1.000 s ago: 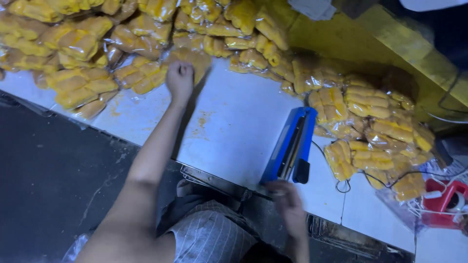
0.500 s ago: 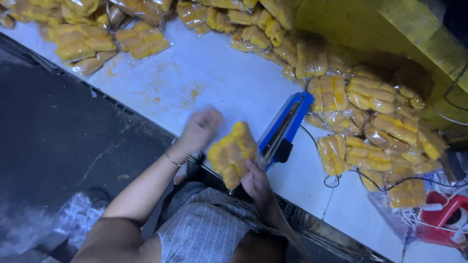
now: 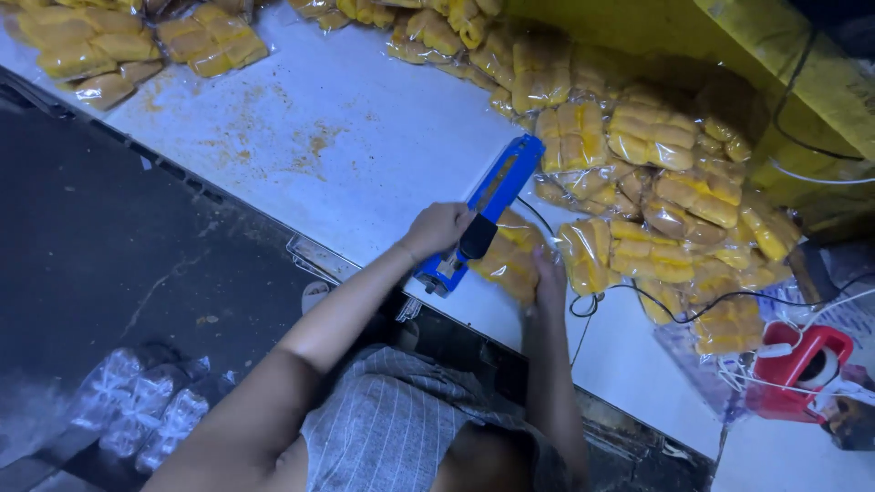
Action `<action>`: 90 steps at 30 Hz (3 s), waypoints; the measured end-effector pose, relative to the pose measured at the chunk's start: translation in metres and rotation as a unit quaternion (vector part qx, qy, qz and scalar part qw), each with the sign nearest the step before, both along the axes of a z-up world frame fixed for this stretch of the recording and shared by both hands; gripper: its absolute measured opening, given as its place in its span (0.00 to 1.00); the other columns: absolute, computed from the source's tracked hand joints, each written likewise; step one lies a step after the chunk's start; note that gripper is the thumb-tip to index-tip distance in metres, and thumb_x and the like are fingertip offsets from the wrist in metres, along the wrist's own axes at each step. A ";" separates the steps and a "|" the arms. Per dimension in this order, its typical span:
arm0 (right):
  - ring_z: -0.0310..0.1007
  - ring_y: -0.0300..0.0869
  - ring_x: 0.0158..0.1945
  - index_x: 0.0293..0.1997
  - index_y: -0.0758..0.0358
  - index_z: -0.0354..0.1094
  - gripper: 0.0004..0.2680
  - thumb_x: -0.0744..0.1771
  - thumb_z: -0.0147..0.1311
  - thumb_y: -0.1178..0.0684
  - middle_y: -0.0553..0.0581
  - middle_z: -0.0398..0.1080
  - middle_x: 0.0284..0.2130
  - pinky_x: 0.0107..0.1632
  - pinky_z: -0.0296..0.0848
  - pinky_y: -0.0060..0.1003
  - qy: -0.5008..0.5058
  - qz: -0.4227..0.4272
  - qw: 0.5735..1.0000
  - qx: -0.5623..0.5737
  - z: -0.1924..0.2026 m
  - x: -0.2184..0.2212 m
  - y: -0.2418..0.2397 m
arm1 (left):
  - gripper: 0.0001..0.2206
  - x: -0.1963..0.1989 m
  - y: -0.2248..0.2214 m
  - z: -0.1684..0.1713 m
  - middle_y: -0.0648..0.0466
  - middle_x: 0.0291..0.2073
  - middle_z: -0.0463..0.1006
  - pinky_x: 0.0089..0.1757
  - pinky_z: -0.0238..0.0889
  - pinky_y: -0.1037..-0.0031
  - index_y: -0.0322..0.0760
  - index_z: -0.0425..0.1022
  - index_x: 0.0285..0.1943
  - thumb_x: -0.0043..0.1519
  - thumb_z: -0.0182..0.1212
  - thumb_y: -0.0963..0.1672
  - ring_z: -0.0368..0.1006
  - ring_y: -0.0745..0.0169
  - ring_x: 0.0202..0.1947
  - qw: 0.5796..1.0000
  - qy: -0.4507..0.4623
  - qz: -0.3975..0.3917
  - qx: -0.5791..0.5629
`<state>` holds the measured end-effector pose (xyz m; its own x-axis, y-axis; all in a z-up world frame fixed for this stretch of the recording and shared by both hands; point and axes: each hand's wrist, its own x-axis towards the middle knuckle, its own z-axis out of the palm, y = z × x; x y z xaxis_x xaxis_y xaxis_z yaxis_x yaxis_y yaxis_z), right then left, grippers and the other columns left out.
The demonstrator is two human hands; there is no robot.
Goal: Sealing plastic bags containing bread products using a manual heat sealer at a packaging station.
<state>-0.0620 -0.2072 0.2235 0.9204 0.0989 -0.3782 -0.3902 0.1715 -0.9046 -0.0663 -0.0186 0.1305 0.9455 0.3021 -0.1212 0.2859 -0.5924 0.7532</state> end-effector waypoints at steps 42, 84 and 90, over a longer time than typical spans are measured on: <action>0.46 0.73 0.77 0.75 0.35 0.31 0.27 0.72 0.31 0.68 0.79 0.33 0.74 0.70 0.58 0.76 -0.395 -0.097 0.913 -0.040 0.013 0.003 -0.008 | 0.16 0.084 0.476 -0.101 0.57 0.54 0.82 0.64 0.23 0.25 0.60 0.83 0.52 0.66 0.47 0.47 0.40 0.43 0.81 0.866 0.153 -0.024 0.475; 0.80 0.48 0.41 0.53 0.59 0.66 0.18 0.62 0.70 0.52 0.57 0.76 0.40 0.41 0.80 0.44 0.028 0.063 0.997 0.031 -0.107 0.086 -0.036 | 0.13 0.008 0.010 0.071 0.31 0.48 0.77 0.52 0.65 0.42 0.36 0.71 0.57 0.72 0.46 0.46 0.69 0.22 0.55 0.951 -0.205 0.083 -0.217; 0.80 0.48 0.41 0.53 0.63 0.62 0.19 0.63 0.70 0.52 0.59 0.75 0.40 0.41 0.81 0.44 0.014 0.062 0.998 0.002 -0.108 0.079 -0.038 | 0.22 -0.012 -0.022 0.044 0.38 0.64 0.63 0.56 0.59 0.36 0.41 0.52 0.75 0.74 0.37 0.50 0.56 0.29 0.67 0.990 -0.017 -0.017 0.138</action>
<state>0.0167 -0.2447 0.1151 0.8901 0.2125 -0.4032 -0.4338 0.1235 -0.8925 -0.0781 -0.0404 0.1747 0.9581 0.2864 -0.0067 0.2391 -0.7866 0.5692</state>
